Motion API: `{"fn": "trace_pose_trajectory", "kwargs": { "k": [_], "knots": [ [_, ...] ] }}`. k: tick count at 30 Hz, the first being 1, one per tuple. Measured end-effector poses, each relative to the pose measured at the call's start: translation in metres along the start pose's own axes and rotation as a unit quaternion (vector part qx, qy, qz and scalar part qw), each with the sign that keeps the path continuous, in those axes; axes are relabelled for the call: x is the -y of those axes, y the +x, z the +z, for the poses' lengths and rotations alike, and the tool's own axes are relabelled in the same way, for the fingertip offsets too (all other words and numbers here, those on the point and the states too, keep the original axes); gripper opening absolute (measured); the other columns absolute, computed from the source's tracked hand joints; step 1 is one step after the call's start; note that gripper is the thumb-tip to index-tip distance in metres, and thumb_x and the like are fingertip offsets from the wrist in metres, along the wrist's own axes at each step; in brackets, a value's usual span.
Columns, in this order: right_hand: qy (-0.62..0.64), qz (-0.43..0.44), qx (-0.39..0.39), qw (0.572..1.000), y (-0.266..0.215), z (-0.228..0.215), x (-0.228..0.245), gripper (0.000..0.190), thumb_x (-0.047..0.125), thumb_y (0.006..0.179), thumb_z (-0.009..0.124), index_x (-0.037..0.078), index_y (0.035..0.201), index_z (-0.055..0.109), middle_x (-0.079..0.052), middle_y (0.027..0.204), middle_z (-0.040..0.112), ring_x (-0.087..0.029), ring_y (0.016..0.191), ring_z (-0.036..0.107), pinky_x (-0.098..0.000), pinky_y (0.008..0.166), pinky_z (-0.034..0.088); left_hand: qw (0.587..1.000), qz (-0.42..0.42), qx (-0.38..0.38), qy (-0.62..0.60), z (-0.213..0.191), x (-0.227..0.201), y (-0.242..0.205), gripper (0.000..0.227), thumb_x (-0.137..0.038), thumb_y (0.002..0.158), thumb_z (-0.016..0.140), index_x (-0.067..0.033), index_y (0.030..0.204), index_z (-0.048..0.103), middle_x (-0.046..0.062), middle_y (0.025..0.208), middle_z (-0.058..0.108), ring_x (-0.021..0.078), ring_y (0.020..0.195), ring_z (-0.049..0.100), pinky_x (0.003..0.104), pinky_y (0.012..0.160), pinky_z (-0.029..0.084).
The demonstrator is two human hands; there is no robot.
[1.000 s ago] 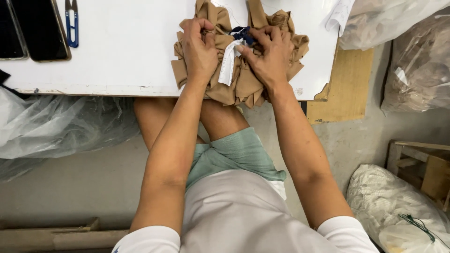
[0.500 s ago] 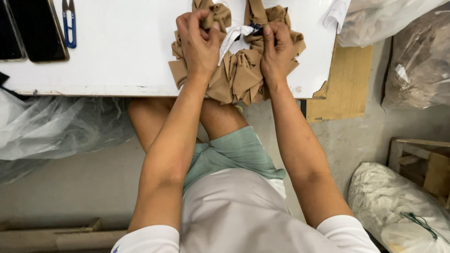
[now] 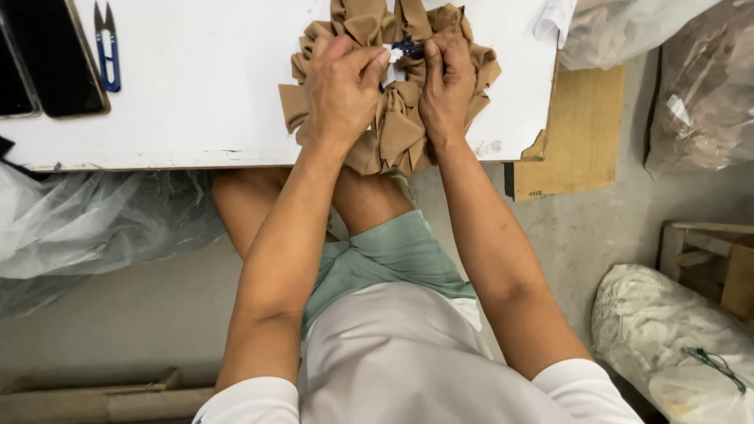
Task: A person unties a bundle of brown fabric pieces on a white work table and then individually folds and stacks small fabric strips.
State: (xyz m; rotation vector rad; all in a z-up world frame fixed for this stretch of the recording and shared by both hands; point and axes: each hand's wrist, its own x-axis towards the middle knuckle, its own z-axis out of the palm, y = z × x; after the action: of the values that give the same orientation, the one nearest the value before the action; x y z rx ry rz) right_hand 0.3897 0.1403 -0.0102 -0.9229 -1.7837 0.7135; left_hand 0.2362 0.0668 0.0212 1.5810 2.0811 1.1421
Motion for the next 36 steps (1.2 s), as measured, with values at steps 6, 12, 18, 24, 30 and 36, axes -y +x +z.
{"fn": "trace_pose_trajectory", "kwargs": {
  "k": [6,12,18,24,30,36],
  "knots": [
    [-0.019,-0.052,0.029,0.998,0.001,0.006,-0.006,0.022,0.018,0.107,0.055,0.006,0.093,0.066,-0.007,0.089,0.065,-0.022,0.083,0.06,-0.0357,0.076,0.046,0.992,-0.022,0.072,0.098,-0.044,-0.023,0.008,0.025,-0.032,0.101,0.065,-0.0115,0.098,0.079,0.006,0.092,0.069,0.0259,0.091,0.055,0.044,0.081,0.048],
    [-0.139,-0.105,0.08,0.982,-0.005,0.003,-0.017,0.035,0.035,0.111,0.052,0.012,0.089,0.067,-0.001,0.081,0.057,-0.022,0.079,0.051,-0.0388,0.074,0.031,0.99,-0.056,-0.05,0.115,-0.093,0.052,-0.007,0.02,-0.017,0.097,0.058,-0.0125,0.095,0.077,0.011,0.095,0.074,0.0335,0.087,0.067,0.049,0.07,0.048],
    [-0.097,-0.128,0.138,0.977,-0.003,0.0,-0.005,0.035,0.04,0.11,0.053,0.01,0.103,0.07,-0.005,0.095,0.057,-0.025,0.093,0.05,-0.0403,0.085,0.033,0.995,-0.06,-0.006,0.085,-0.101,0.011,-0.001,0.024,-0.026,0.1,0.064,-0.012,0.119,0.06,0.014,0.121,0.057,0.0335,0.111,0.053,0.05,0.091,0.042],
    [0.123,0.035,-0.029,0.991,-0.005,-0.007,-0.017,0.025,0.032,0.109,0.049,0.01,0.102,0.057,-0.003,0.096,0.05,-0.017,0.091,0.048,-0.032,0.085,0.04,0.997,-0.038,0.056,0.022,-0.058,-0.033,0.012,0.054,-0.035,0.102,0.07,-0.0113,0.143,0.043,0.018,0.147,0.04,0.0338,0.136,0.039,0.051,0.112,0.035],
    [0.286,0.225,-0.121,0.923,0.001,-0.014,-0.037,0.009,0.019,0.103,0.052,0.013,0.096,0.055,0.0,0.086,0.054,-0.013,0.078,0.052,-0.0273,0.072,0.047,0.994,0.009,0.092,0.065,0.017,0.013,-0.015,0.068,-0.044,0.106,0.065,-0.0102,0.156,0.036,0.026,0.158,0.036,0.0405,0.149,0.032,0.059,0.124,0.024],
    [0.39,0.4,-0.186,0.808,0.031,-0.067,-0.012,0.057,0.061,0.083,0.052,0.007,0.095,0.065,-0.009,0.073,0.066,-0.03,0.078,0.072,-0.043,0.075,0.056,0.994,0.013,0.043,0.102,0.027,0.037,-0.024,0.057,-0.036,0.109,0.059,-0.0127,0.156,0.037,0.024,0.155,0.048,0.0389,0.148,0.039,0.059,0.126,0.021]
  ]
}}
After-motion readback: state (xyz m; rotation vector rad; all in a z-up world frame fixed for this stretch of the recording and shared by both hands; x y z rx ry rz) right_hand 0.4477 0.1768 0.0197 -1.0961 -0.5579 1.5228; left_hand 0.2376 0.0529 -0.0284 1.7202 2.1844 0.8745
